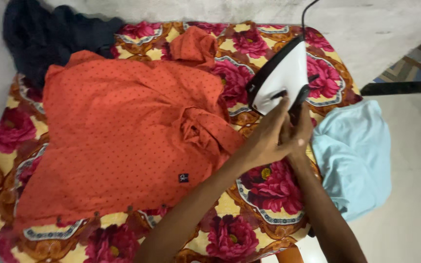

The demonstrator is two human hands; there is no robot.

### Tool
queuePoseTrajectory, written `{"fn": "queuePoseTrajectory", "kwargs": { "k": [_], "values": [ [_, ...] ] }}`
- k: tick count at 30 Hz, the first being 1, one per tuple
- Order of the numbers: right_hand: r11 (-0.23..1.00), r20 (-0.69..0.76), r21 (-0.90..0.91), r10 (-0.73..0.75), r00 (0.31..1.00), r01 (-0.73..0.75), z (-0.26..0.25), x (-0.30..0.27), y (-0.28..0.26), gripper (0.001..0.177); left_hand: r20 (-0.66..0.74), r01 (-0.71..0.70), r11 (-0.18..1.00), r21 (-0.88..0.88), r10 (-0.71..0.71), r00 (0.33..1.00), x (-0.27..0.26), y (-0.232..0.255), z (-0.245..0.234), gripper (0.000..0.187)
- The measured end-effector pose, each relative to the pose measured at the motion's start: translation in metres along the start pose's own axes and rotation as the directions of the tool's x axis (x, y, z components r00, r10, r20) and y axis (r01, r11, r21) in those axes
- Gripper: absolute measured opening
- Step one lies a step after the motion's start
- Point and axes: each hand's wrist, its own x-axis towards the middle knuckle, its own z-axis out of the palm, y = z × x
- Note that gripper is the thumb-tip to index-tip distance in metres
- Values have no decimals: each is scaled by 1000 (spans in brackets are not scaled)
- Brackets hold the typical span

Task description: The person irons an orange polka-dotted shirt on a floral-patterned bedsheet. They repeatedly smooth the fabric with their hands and move the iron across different sections of the shirt, including the sleeves and body, to remove wrinkles.

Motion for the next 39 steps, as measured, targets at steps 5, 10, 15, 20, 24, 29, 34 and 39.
{"fn": "queuePoseTrajectory", "kwargs": {
  "k": [5, 10, 15, 20, 24, 29, 34, 39],
  "values": [
    [989, 9, -72, -126, 992, 126, -6, -14, -4, 37, -32, -52, 999, -9, 52, 998, -19, 40, -20, 111],
    [924, 50, -134, -354, 934, 357, -21, -29, -48, 37, -106, -214, 965, -151, 200, 974, -73, 84, -55, 107],
    [928, 249, -213, -252, 935, 307, -25, -33, -130, 41, -79, -71, 963, -260, 52, 996, -138, 120, -86, 103],
    [884, 579, -134, -297, 759, 447, 13, -11, -201, 48, -165, 54, 877, -477, -150, 975, -182, 139, -121, 109],
    [897, 775, -156, -150, 614, 415, 51, -9, -238, 39, -129, 238, 791, -564, -369, 920, -217, 142, -156, 111],
    [873, 873, -171, -81, 481, 456, 84, -6, -247, 44, -310, 423, 904, -66, -421, 852, -262, 120, -190, 96],
    [801, 905, -194, -76, 418, 567, 104, -3, -229, 51, -582, 621, 319, 716, -220, 783, -299, 53, -247, 91],
    [717, 920, -301, 45, 389, 628, 123, -8, -224, 56, -662, 712, 253, 655, -262, 702, -340, 36, -281, 93]
  ]
}}
